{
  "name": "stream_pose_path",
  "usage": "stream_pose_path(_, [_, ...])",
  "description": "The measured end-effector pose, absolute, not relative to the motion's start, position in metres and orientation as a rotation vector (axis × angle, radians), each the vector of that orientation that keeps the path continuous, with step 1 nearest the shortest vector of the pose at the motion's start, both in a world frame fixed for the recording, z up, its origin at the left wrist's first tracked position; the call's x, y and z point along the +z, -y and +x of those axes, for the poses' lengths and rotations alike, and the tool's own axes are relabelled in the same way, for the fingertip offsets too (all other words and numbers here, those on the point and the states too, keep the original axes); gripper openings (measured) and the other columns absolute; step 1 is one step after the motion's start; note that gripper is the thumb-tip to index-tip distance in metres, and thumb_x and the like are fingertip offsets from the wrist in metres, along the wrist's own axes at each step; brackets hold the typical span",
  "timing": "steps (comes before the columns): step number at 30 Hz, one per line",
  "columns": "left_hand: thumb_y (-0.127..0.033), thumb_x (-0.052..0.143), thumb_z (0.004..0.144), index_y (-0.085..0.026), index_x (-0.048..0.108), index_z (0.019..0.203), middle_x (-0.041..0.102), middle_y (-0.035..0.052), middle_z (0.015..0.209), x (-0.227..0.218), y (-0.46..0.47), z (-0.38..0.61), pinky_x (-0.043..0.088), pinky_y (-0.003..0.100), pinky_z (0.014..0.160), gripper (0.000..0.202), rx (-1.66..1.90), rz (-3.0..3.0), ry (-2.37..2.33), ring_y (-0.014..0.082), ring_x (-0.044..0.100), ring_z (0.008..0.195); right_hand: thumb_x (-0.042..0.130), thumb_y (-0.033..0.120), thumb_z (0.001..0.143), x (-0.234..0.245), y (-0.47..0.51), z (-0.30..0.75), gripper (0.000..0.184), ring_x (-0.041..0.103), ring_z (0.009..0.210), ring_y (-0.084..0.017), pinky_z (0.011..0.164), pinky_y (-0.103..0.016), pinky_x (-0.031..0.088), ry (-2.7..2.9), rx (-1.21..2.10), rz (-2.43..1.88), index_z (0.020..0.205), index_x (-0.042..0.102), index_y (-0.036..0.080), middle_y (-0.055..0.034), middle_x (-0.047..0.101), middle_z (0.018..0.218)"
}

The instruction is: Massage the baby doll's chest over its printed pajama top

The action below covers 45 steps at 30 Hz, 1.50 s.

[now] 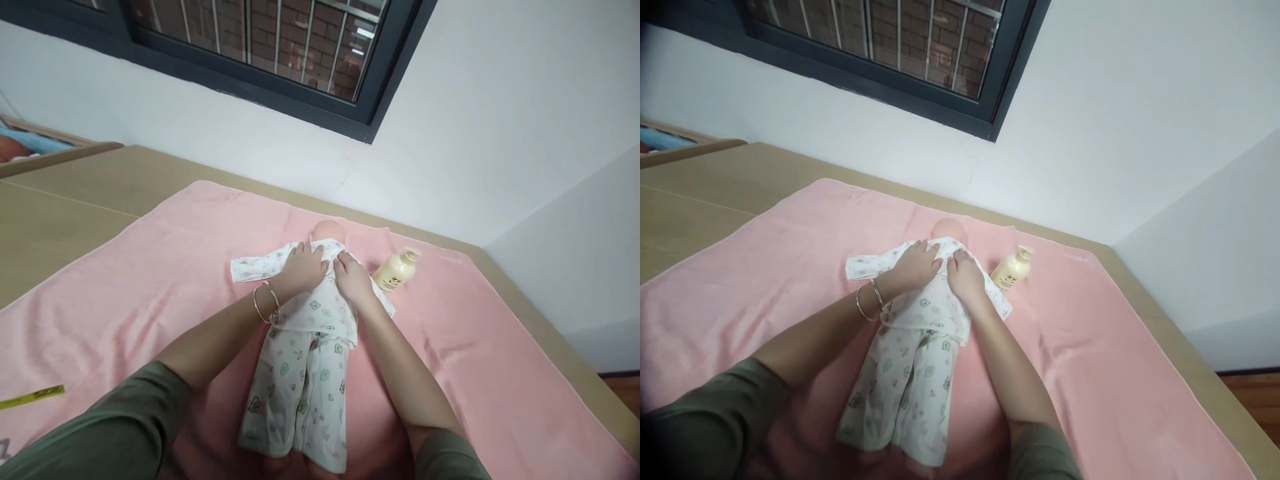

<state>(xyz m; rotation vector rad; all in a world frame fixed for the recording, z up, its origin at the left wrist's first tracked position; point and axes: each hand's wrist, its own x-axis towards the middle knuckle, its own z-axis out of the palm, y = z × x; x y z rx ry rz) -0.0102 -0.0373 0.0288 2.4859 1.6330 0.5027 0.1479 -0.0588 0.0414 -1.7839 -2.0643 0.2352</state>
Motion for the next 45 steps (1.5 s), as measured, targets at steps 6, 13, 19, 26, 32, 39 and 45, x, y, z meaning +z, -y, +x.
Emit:
stream_pose_path(6, [-0.035, 0.038, 0.102, -0.014, 0.059, 0.135, 0.067, 0.0196, 0.128, 0.040, 0.039, -0.017, 0.045, 0.047, 0.104, 0.044, 0.424, 2.550, -1.545, 0.0338, 0.060, 0.122, 0.032, 0.028, 0.105, 0.033, 0.047, 0.154, 0.047, 0.045, 0.145, -0.029, 0.122, -0.046, 0.030, 2.115, 0.224, -1.779, 0.140, 0.055, 0.007, -0.0228, 0.054, 0.152])
stream_pose_path(13, [-0.027, 0.038, 0.100, -0.014, 0.056, 0.139, 0.066, 0.0178, 0.130, 0.021, 0.020, -0.013, 0.043, 0.047, 0.108, 0.044, 0.562, 2.482, -1.610, 0.0314, 0.059, 0.122, 0.041, 0.021, 0.095, 0.037, 0.088, 0.119, 0.061, 0.033, 0.154, -0.033, 0.127, -0.050, 0.023, 2.123, 0.239, -1.819, 0.155, 0.044, 0.007, -0.0177, 0.043, 0.162])
stream_pose_path(19, [-0.033, 0.037, 0.102, -0.014, 0.054, 0.142, 0.059, 0.0192, 0.143, 0.018, 0.033, 0.002, 0.033, 0.051, 0.118, 0.048, 0.671, 2.418, -1.714, 0.0337, 0.050, 0.136, 0.031, 0.030, 0.102, 0.031, 0.058, 0.142, 0.055, 0.038, 0.152, -0.026, 0.126, -0.044, 0.028, 1.977, 0.300, -1.768, 0.149, 0.053, 0.012, -0.0144, 0.048, 0.160])
stream_pose_path(26, [-0.031, 0.036, 0.103, -0.016, 0.051, 0.145, 0.058, 0.0187, 0.144, 0.021, 0.039, 0.003, 0.032, 0.055, 0.118, 0.048, 0.676, 2.398, -1.724, 0.0343, 0.049, 0.138, 0.033, 0.038, 0.103, 0.020, 0.046, 0.147, 0.058, 0.027, 0.157, -0.029, 0.128, -0.049, 0.020, 1.969, 0.328, -1.809, 0.153, 0.046, 0.013, -0.0143, 0.037, 0.167])
stream_pose_path(32, [-0.030, 0.037, 0.103, -0.017, 0.051, 0.146, 0.053, 0.0211, 0.149, 0.031, 0.057, 0.010, 0.034, 0.059, 0.115, 0.048, 0.601, 2.354, -1.785, 0.0390, 0.042, 0.143, 0.037, 0.033, 0.098, 0.031, 0.048, 0.150, 0.061, 0.022, 0.158, -0.034, 0.128, -0.057, 0.017, 1.979, 0.423, -1.813, 0.156, 0.040, 0.014, -0.0131, 0.032, 0.169])
stream_pose_path(39, [-0.027, 0.036, 0.101, -0.014, 0.053, 0.141, 0.059, 0.0203, 0.141, 0.031, 0.028, -0.012, 0.040, 0.054, 0.112, 0.045, 0.514, 2.438, -1.555, 0.0349, 0.053, 0.133, 0.030, 0.032, 0.102, 0.027, 0.078, 0.117, 0.060, 0.021, 0.158, -0.038, 0.125, -0.065, 0.016, 1.957, 0.233, -1.923, 0.157, 0.039, 0.008, -0.0197, 0.031, 0.168])
stream_pose_path(45, [-0.031, 0.037, 0.103, -0.014, 0.046, 0.148, 0.052, 0.0248, 0.149, 0.023, 0.034, -0.012, 0.037, 0.062, 0.111, 0.049, 0.486, 2.477, -1.620, 0.0415, 0.046, 0.141, 0.033, 0.033, 0.101, 0.021, 0.077, 0.123, 0.060, 0.019, 0.159, -0.033, 0.126, -0.064, 0.014, 1.947, 0.329, -1.845, 0.159, 0.039, 0.018, -0.0128, 0.029, 0.170])
